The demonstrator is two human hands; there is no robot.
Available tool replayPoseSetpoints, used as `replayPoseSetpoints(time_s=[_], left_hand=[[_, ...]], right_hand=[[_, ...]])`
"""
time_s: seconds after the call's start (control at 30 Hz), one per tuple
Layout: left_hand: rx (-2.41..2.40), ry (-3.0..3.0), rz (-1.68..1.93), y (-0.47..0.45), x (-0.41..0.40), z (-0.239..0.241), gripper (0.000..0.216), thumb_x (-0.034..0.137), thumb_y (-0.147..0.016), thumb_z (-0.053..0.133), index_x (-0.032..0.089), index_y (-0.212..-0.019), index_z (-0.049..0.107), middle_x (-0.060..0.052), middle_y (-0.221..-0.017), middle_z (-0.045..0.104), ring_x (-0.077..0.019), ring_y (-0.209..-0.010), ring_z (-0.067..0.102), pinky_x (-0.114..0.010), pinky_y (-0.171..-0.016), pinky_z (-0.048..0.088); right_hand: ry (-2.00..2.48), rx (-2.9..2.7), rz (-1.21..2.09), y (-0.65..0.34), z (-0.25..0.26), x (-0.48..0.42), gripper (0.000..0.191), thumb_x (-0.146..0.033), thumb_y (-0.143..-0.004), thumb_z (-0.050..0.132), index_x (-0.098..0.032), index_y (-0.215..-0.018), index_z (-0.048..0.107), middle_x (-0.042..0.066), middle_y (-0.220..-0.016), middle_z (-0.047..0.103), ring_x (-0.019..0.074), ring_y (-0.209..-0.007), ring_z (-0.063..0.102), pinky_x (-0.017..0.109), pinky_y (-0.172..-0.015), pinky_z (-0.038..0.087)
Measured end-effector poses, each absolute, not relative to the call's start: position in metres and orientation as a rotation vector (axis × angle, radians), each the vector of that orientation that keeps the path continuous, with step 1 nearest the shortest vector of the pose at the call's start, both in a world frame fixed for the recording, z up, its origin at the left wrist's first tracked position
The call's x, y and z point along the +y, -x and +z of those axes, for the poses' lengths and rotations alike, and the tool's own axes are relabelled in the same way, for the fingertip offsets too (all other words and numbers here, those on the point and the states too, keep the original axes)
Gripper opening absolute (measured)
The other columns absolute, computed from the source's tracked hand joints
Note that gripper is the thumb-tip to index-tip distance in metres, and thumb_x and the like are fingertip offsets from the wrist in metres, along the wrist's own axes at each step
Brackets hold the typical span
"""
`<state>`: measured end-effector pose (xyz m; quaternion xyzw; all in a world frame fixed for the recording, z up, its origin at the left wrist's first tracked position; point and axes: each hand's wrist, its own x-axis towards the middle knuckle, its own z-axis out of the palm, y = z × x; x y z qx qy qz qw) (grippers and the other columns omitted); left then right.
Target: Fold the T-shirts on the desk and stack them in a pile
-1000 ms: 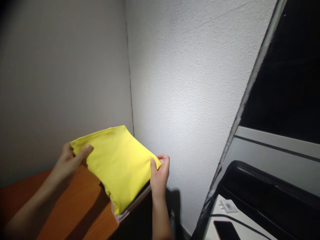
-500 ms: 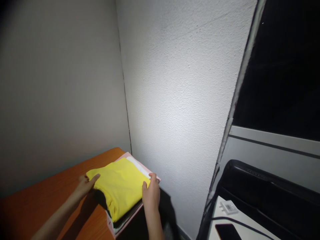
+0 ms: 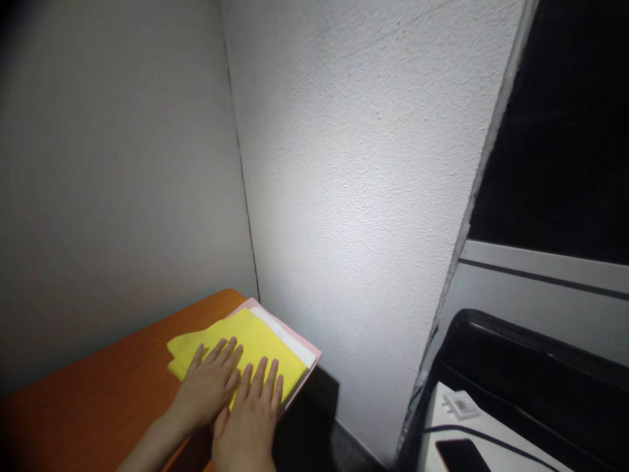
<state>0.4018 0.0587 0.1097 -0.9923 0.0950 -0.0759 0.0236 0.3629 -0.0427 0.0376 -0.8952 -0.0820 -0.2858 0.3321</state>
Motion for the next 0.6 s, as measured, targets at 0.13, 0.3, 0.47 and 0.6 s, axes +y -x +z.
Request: replayPoseSetpoints(time_s=[0.13, 0.3, 0.47, 0.6], left_hand=[[0.258, 3.068, -0.268, -0.398, 0.058, 0.099, 0.056, 0.03, -0.091, 0.026, 0.016, -0.141, 0.046, -0.01, -0.154, 0.033, -0.0288, -0.143, 0.029, -0.057, -0.116, 0.018], [0.214, 3.135, -0.353, -0.398, 0.057, 0.094, 0.054, 0.032, -0.092, 0.027, 0.019, -0.14, 0.048, -0.008, -0.153, 0.037, -0.0275, -0.144, 0.029, -0.053, -0.117, 0.018], [0.294, 3.232, -0.332, -0.39, 0.053, 0.095, 0.052, 0.034, -0.096, 0.023, 0.018, -0.137, 0.051, -0.01, -0.148, 0.046, -0.0265, -0.142, 0.032, -0.051, -0.119, 0.013], [0.275, 3.247, -0.508, -0.387, 0.06, 0.085, 0.054, 0.042, -0.096, 0.024, 0.017, -0.138, 0.049, -0.011, -0.146, 0.048, -0.0246, -0.138, 0.038, -0.048, -0.118, 0.017]], right_hand=[[2.346, -0.242, -0.815, -0.362, 0.026, -0.045, 0.061, -0.032, -0.079, 0.063, -0.016, -0.137, 0.053, 0.017, -0.147, 0.041, 0.0435, -0.14, 0.026, 0.068, -0.109, 0.022], [2.514, -0.274, -0.765, -0.363, 0.035, -0.049, 0.057, -0.032, -0.083, 0.056, -0.016, -0.137, 0.053, 0.017, -0.147, 0.042, 0.042, -0.14, 0.027, 0.065, -0.109, 0.022], [2.763, -0.364, -0.642, -0.364, 0.031, -0.06, 0.056, -0.034, -0.086, 0.046, -0.011, -0.137, 0.053, 0.019, -0.146, 0.042, 0.0429, -0.138, 0.03, 0.063, -0.107, 0.026], [2.748, -0.543, -0.717, -0.366, 0.026, -0.071, 0.056, -0.045, -0.09, 0.039, -0.017, -0.136, 0.055, 0.021, -0.139, 0.05, 0.048, -0.13, 0.041, 0.07, -0.093, 0.036]])
